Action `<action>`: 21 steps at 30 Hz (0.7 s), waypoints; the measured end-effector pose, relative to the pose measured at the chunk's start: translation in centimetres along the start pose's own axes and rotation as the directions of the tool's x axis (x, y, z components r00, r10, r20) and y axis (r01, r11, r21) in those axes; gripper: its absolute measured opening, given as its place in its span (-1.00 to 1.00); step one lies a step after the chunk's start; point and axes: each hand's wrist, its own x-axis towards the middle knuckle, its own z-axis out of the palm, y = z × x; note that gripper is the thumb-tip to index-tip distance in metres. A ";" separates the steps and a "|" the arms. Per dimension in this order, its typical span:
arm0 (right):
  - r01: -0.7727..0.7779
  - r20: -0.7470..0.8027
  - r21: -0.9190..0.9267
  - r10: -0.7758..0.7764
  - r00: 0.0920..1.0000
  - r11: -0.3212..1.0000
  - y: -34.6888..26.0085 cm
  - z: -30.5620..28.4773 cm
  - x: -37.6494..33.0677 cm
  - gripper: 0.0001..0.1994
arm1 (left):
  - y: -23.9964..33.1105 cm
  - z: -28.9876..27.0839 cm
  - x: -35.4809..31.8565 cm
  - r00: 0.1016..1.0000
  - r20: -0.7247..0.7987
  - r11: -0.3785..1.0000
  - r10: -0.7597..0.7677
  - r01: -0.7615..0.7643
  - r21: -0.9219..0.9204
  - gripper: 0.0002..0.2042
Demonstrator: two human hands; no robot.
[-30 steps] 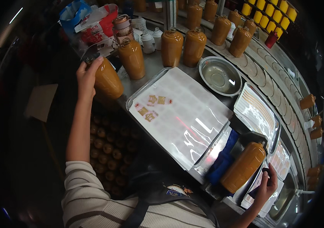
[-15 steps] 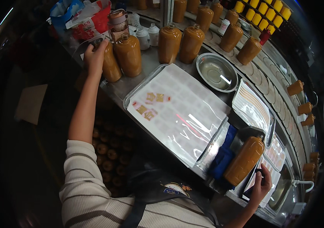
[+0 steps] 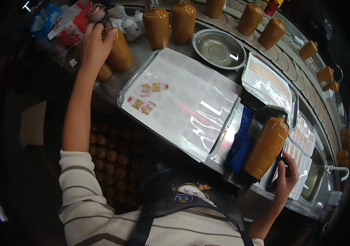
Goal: The person applies adhesive labels to amber-colored bottles. They peel labels from a sheet, position them on the bottle, and smooth them with a cloth. The person handles multiple bottles one at a time, repeating the labeling process.
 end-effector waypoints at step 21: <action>-0.180 -0.040 -0.007 0.179 0.983 0.984 2.2 -1.3 -1.9 -0.69 | 7.6 2.6 -1.2 0.963 0.257 0.996 0.082 -0.073 -0.043 -0.58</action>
